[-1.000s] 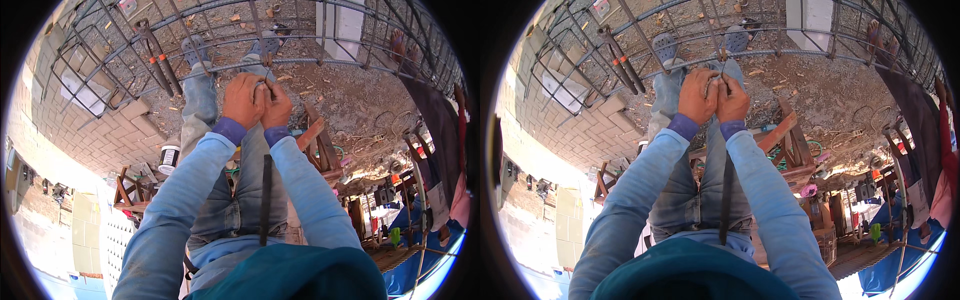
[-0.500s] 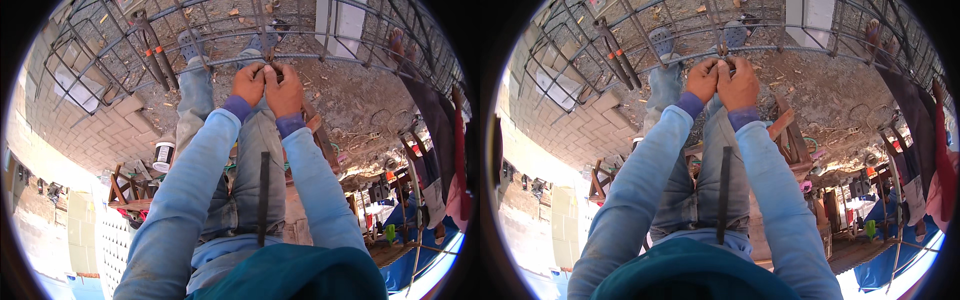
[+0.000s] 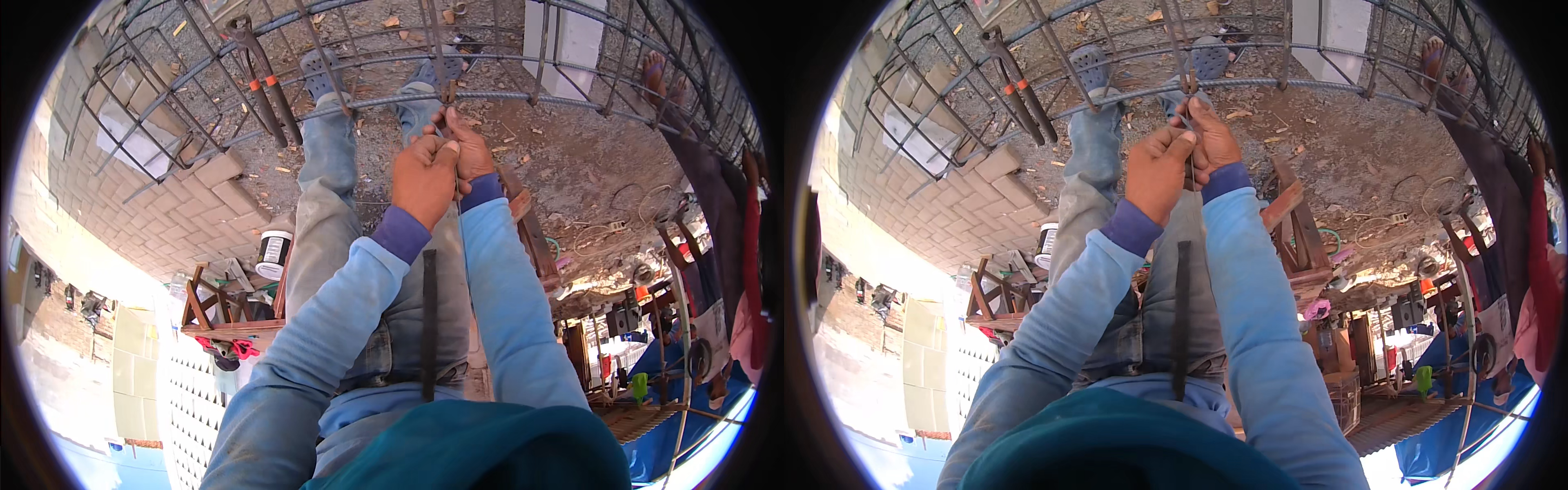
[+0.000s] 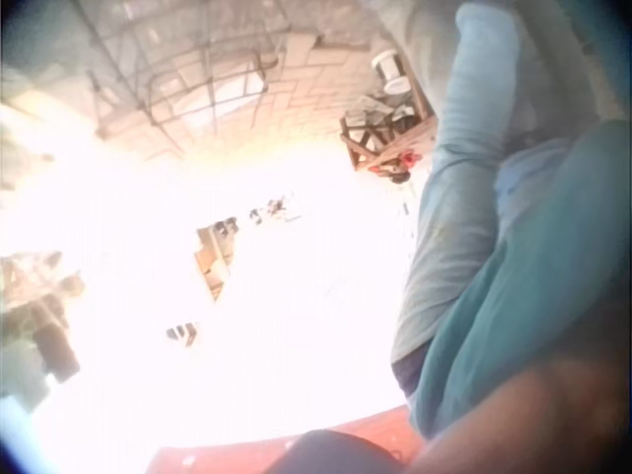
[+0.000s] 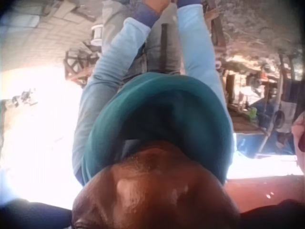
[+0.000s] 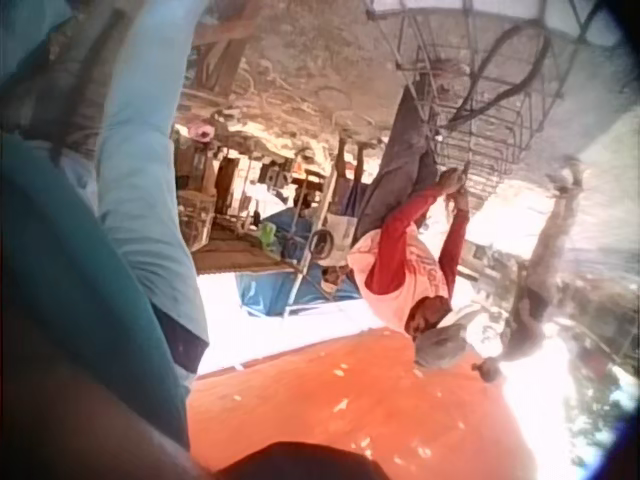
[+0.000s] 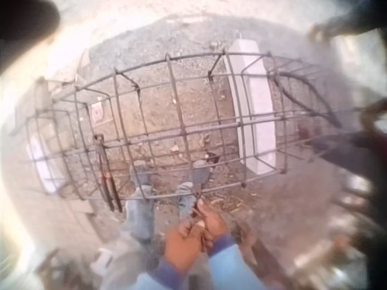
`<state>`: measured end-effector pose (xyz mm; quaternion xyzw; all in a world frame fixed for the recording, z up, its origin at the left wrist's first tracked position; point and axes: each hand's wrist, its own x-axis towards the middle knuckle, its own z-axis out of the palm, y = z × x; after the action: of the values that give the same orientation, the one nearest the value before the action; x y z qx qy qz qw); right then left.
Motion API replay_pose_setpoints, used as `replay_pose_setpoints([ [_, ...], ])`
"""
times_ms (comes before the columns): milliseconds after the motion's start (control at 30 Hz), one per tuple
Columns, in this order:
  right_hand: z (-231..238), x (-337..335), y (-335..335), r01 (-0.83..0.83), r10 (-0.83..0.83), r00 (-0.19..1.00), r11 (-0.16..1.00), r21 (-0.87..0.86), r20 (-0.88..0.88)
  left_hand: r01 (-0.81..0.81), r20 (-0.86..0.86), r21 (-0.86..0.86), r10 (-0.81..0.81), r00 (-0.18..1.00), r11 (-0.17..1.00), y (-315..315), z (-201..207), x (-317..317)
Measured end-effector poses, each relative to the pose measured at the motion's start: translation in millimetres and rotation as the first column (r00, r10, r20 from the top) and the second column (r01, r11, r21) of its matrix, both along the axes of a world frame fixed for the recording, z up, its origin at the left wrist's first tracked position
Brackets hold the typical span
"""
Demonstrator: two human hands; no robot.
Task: The person uses pliers to twist and cut wire to secure metal rods into a rectangular rebar frame.
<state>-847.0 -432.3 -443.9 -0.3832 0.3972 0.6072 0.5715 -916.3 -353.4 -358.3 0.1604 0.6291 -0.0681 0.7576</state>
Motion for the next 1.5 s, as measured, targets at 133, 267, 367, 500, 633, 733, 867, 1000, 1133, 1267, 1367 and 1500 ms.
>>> replay_pose_setpoints([
  [133,3.9,-3.9,7.0,-0.251,0.469,0.662,0.874,-0.416,0.585,0.217,-0.111,0.244,-0.195,0.975,0.945,1.3,2.4,-17.9],
  [267,21.2,6.7,16.8,-0.354,0.764,-0.071,0.582,-0.732,0.642,0.469,-0.447,0.739,-0.168,0.878,0.483,37.5,-22.9,-75.0],
  [367,42.7,7.7,39.8,-0.439,0.89,-0.265,0.232,-0.868,0.372,0.624,-0.617,0.759,-0.1,0.781,0.187,88.8,-36.8,-102.4],
  [500,40.2,12.5,42.4,-0.415,0.867,-0.445,0.025,-0.909,0.227,0.748,-0.743,0.637,-0.11,0.661,0.187,123.4,-55.3,-105.3],
  [633,13.1,30.8,7.1,-0.655,0.78,0.458,0.62,-0.432,0.427,0.838,-0.811,0.479,-0.232,0.536,0.26,148.1,-65.1,-103.2],
  [733,12.1,41.0,2.1,-0.621,0.662,0.678,0.748,-0.235,0.318,0.831,-0.786,0.438,-0.303,0.539,0.343,154.4,-56.5,-105.4],
  [867,44.0,18.8,19.5,-0.443,0.717,-0.265,0.503,-0.742,0.645,0.382,-0.326,0.748,-0.201,0.924,0.542,127.5,-27.3,-126.4],
  [1000,123.3,-23.7,32.1,-0.688,0.598,-0.05,0.56,-0.461,0.8,0.182,0.176,0.396,-0.269,0.947,0.9,77.9,22.7,-111.6],
  [1133,152.9,-48.1,4.4,-0.762,0.83,0.334,0.517,-0.391,0.445,0.055,0.336,-0.185,0.01,0.942,0.981,16.7,10.0,-80.6],
  [1267,150.7,-41.5,-36.9,-0.629,0.924,-0.13,0.204,-0.75,0.361,0.012,0.21,-0.442,0.091,0.973,0.897,-26.6,-6.3,-54.5],
  [1367,157.9,-38.8,-37.4,-0.51,0.887,-0.27,0.198,-0.837,0.374,0.128,0.179,-0.15,-0.1,0.979,0.98,-30.2,-2.6,-30.0],
  [1500,157.7,-36.3,-29.7,-0.515,0.895,-0.26,0.189,-0.836,0.363,0.261,0.145,-0.037,-0.253,0.957,0.965,-29.8,-27.8,-18.3],
])
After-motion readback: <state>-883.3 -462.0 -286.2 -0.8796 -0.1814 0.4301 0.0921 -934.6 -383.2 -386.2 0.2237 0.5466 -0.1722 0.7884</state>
